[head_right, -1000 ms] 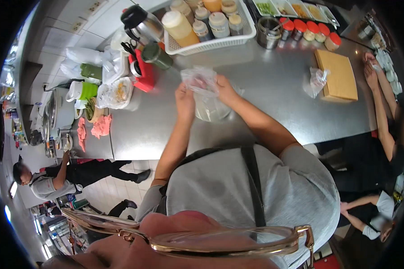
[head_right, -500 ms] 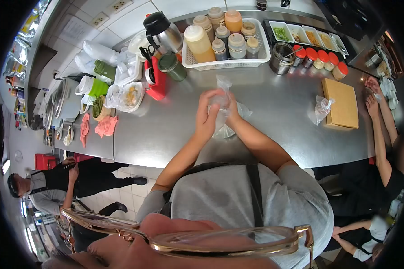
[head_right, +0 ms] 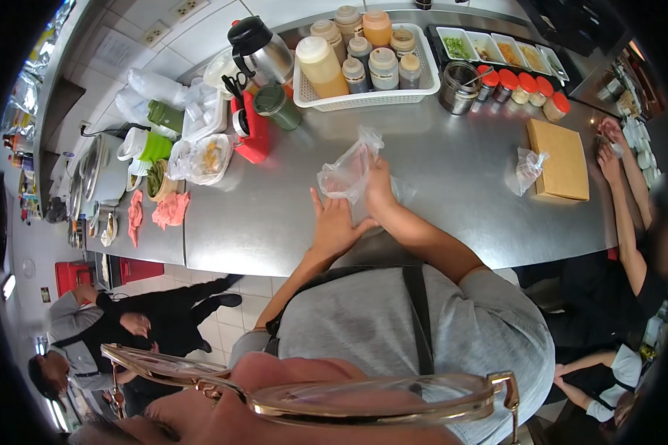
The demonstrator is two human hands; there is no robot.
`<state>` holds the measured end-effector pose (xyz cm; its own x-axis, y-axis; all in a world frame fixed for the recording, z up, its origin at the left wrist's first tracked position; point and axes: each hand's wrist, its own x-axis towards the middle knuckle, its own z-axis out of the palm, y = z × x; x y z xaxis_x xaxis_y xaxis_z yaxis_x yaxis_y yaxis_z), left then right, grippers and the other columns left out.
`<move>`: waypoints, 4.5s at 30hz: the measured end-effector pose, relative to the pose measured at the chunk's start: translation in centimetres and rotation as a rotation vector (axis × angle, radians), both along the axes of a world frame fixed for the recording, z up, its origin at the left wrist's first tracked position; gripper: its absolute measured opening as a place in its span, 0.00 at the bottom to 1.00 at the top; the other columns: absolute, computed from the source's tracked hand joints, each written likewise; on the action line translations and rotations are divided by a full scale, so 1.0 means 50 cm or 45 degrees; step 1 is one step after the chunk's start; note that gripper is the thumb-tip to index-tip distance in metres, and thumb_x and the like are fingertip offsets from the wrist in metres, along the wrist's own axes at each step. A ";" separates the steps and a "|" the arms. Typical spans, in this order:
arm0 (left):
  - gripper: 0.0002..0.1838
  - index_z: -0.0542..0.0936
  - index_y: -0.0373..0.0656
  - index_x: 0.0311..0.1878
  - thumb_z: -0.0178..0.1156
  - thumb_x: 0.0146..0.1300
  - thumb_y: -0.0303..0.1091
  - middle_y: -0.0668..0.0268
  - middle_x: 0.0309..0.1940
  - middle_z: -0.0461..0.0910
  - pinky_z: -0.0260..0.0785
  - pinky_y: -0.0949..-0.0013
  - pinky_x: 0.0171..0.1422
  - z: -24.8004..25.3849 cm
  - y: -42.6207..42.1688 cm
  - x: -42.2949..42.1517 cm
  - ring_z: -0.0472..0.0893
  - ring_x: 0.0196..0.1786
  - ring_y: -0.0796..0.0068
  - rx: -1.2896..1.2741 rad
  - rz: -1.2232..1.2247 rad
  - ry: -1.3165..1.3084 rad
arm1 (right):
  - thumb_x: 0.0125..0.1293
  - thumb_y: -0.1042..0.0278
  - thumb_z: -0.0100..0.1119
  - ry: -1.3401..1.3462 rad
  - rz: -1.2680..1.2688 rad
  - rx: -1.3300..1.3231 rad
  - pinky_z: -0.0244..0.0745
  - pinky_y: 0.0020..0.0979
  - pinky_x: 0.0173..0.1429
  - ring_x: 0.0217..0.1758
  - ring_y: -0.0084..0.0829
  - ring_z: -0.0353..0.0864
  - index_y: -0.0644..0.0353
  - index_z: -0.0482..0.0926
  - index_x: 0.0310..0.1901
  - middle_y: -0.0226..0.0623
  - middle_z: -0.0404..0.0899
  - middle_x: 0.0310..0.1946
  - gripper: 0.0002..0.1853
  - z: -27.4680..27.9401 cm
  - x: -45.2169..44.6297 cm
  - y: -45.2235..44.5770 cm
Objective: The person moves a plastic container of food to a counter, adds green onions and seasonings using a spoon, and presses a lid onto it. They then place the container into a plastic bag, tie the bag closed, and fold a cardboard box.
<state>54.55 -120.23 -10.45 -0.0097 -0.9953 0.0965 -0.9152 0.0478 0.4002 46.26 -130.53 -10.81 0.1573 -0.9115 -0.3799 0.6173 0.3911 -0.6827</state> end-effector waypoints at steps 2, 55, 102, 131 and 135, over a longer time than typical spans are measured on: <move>0.52 0.64 0.32 0.71 0.60 0.58 0.69 0.42 0.70 0.66 0.22 0.34 0.80 0.002 0.003 -0.007 0.58 0.77 0.46 -0.049 -0.011 0.018 | 0.73 0.49 0.59 -0.020 -0.066 0.028 0.71 0.27 0.40 0.34 0.19 0.73 0.56 0.77 0.41 0.24 0.75 0.33 0.17 0.007 -0.007 0.013; 0.26 0.63 0.47 0.23 0.46 0.80 0.48 0.73 0.18 0.60 0.54 0.70 0.33 0.068 -0.027 -0.085 0.60 0.24 0.79 -0.201 0.106 1.971 | 0.58 0.56 0.67 1.689 0.757 -1.518 0.43 0.53 0.81 0.79 0.45 0.53 0.53 0.79 0.60 0.35 0.63 0.74 0.27 -0.016 -0.138 0.057; 0.34 0.68 0.45 0.71 0.66 0.61 0.28 0.64 0.40 0.83 0.68 0.64 0.58 0.077 0.011 0.036 0.78 0.49 0.61 0.436 -0.180 0.812 | 0.58 0.62 0.63 1.814 0.729 -1.797 0.50 0.58 0.77 0.78 0.51 0.55 0.62 0.80 0.46 0.39 0.62 0.73 0.17 -0.008 -0.159 0.054; 0.20 0.80 0.43 0.61 0.64 0.66 0.31 0.70 0.33 0.82 0.63 0.60 0.57 0.062 0.018 0.012 0.74 0.47 0.69 -0.436 -0.207 -0.437 | 0.63 0.59 0.62 1.419 0.530 -1.784 0.51 0.48 0.80 0.72 0.39 0.68 0.54 0.84 0.46 0.36 0.82 0.53 0.13 -0.035 -0.171 0.048; 0.17 0.81 0.42 0.58 0.64 0.67 0.32 0.67 0.32 0.80 0.64 0.67 0.53 0.059 0.030 0.007 0.74 0.43 0.71 0.112 -0.001 0.897 | 0.61 0.65 0.63 1.278 0.619 -1.708 0.54 0.48 0.80 0.70 0.39 0.71 0.55 0.84 0.44 0.33 0.84 0.46 0.10 -0.034 -0.178 0.044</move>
<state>54.90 -118.74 -7.52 0.0247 -0.9997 -0.0005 -0.4374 -0.0113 0.8992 37.38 -128.32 -12.49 0.6854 -0.5939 0.4213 -0.2043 -0.7122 -0.6716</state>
